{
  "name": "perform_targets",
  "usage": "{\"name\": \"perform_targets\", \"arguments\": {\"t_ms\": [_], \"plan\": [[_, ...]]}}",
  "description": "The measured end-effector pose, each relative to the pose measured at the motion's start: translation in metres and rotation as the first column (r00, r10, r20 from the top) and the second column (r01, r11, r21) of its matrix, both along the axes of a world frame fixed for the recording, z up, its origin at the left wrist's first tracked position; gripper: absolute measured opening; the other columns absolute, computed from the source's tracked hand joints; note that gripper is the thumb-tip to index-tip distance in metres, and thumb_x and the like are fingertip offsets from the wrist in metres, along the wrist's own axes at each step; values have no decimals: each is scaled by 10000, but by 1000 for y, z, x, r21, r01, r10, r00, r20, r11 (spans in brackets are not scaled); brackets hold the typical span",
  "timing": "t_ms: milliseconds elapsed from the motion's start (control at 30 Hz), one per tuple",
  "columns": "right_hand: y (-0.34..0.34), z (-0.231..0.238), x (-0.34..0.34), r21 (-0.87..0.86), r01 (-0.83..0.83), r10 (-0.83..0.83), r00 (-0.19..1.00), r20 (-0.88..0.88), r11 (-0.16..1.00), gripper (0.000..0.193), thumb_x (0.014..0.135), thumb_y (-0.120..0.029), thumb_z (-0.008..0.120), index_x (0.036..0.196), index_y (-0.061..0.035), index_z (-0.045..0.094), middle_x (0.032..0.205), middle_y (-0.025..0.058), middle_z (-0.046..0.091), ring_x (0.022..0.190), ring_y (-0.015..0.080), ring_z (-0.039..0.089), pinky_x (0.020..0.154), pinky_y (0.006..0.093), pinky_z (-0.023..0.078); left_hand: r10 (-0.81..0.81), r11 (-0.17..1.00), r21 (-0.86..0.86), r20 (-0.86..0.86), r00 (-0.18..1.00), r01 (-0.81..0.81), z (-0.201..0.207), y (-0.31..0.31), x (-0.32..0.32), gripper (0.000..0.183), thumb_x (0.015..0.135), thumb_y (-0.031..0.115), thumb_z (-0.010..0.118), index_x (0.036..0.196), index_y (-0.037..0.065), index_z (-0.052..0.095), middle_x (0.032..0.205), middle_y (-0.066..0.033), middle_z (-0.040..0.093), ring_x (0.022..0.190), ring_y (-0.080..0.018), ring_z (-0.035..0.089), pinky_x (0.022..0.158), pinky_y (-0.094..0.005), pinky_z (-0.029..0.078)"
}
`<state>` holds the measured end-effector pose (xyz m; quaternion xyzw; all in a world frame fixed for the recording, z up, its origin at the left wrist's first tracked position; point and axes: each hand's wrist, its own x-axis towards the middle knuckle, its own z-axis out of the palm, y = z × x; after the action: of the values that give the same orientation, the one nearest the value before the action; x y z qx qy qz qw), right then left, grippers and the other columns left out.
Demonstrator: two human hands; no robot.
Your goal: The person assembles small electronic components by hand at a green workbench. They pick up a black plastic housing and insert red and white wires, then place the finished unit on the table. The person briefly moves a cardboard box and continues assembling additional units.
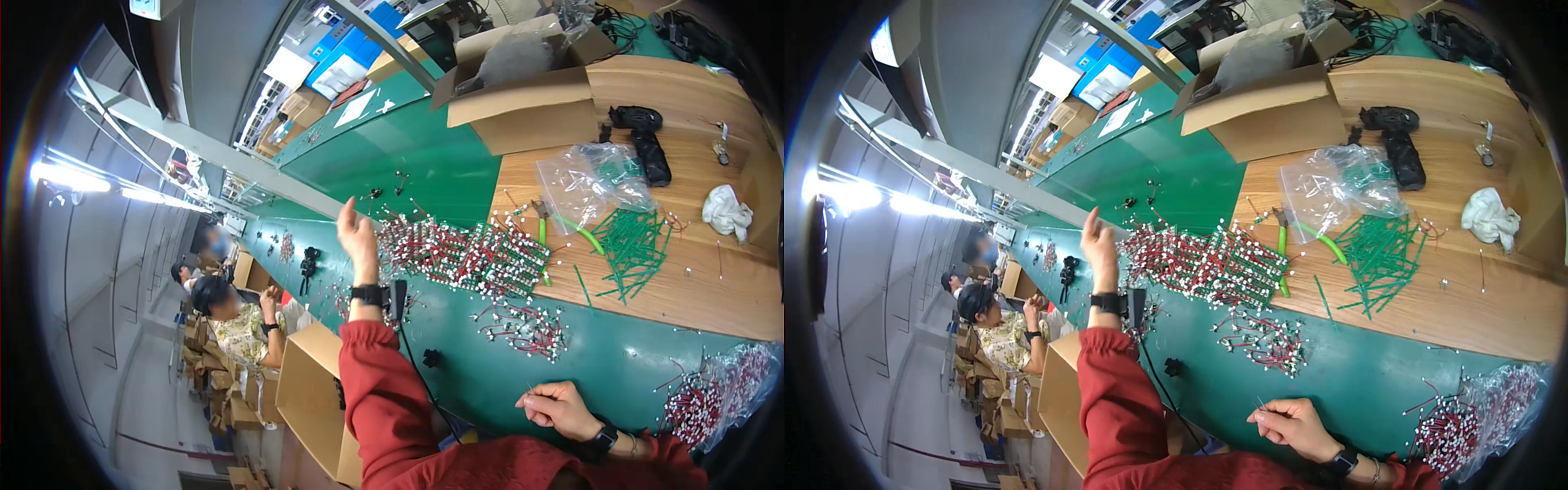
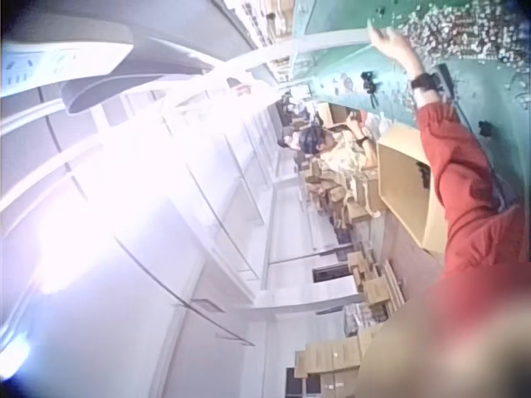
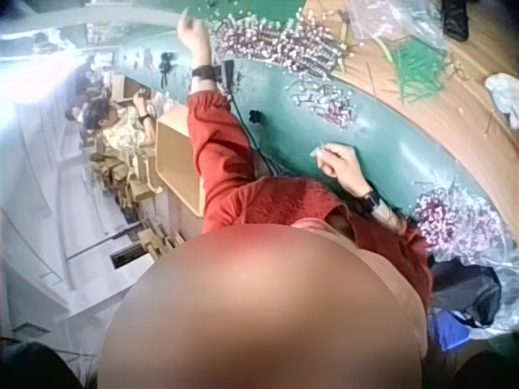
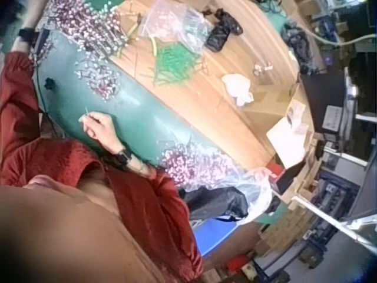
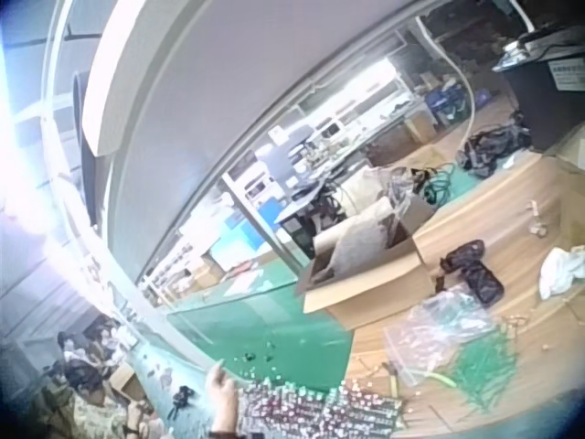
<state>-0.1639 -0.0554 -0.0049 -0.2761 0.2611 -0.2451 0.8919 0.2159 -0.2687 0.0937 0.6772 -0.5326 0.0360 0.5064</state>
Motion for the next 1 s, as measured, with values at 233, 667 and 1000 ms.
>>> {"name": "perform_targets", "arguments": {"t_ms": [233, 667, 1000], "plan": [[2, 4, 4, 47, 10, -11, 1000, 20, 999, 180, 875, -135, 557, 893, 25, 639, 650, 3, 559, 498, 23, 421, 424, 162, 313, -289, 885, 251, -367, 884, 393, 36, 194, -97, 271, 671, -98, 404, 785, -23, 638, 707, -36, 594, 607, -90, 516, 540, -204, 414], [11, -1, 12, -143, 26, -33, 998, -46, 989, 153, 863, -122, 561, 845, 3, 645, 624, -16, 556, 487, 8, 409, 428, 162, 301, 696, 517, 852, -472, 541, 79, -228, 619, -230, 230, 864, 46, 501, 1087, 9, 543, 789, -39, 586, 564, -94, 531, 471, -212, 415], [15, -5, 15, -271, 39, -58, 996, -65, 962, 166, 863, -137, 568, 838, 9, 644, 617, -17, 549, 481, 5, 405, 435, 164, 306, 813, 335, 942, -285, 507, -6, -235, 670, -240, 227, 863, 49, 504, 1083, 11, 548, 771, -36, 581, 557, -92, 526, 464, -211, 409]]}}
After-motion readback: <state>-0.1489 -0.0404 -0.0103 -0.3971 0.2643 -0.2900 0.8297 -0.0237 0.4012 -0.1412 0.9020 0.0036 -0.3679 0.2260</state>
